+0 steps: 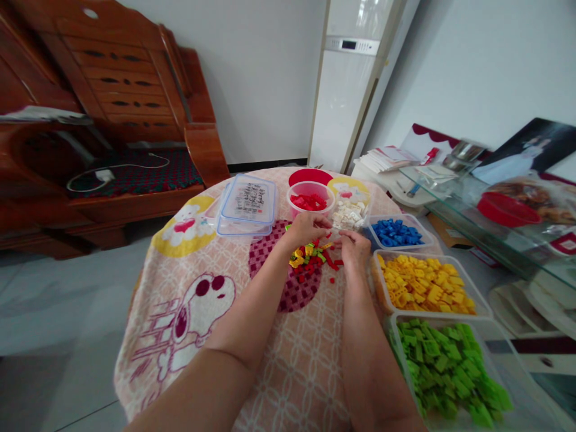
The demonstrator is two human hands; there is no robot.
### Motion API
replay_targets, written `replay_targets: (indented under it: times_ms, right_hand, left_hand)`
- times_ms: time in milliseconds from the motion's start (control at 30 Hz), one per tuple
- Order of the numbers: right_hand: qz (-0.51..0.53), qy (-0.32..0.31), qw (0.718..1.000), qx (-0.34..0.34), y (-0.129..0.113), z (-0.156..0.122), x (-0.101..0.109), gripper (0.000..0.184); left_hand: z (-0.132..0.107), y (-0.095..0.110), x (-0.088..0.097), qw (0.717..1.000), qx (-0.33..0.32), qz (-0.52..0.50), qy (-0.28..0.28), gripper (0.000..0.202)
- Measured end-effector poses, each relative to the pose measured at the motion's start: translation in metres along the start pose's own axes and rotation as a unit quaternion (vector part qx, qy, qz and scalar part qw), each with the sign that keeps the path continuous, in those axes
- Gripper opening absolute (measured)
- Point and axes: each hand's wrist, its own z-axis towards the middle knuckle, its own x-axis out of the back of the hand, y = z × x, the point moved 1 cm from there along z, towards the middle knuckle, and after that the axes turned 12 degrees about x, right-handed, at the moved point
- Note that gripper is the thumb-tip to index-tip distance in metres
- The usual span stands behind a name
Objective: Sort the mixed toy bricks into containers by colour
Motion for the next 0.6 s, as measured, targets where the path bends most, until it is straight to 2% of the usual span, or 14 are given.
replay_targets:
  times_ms: [167,400,533,600]
  right_hand:
    - [-0.005,0.0,1.0,-0.008,0.003,0.001,-0.001,0.029]
    - [0.013,0.007,1.0,-0.016,0.002,0.001,-0.001,0.027]
    - [0.004,0.003,1.0,-0.015,0.003,0.001,0.0,0.028]
    - [0.0,0.001,1.0,-0.006,0.005,0.001,0.0,0.029]
  left_hand:
    - [-0.003,0.002,0.009,0.996,0.012,-0.083,0.028,0.022]
    - [0.002,0.001,0.019,0.972,0.022,-0.102,0.21,0.039]
    - [0.003,0.0,0.019,0.975,0.002,-0.089,0.205,0.059]
    - [0.002,0.003,0.02,0.977,-0.007,-0.072,0.202,0.058]
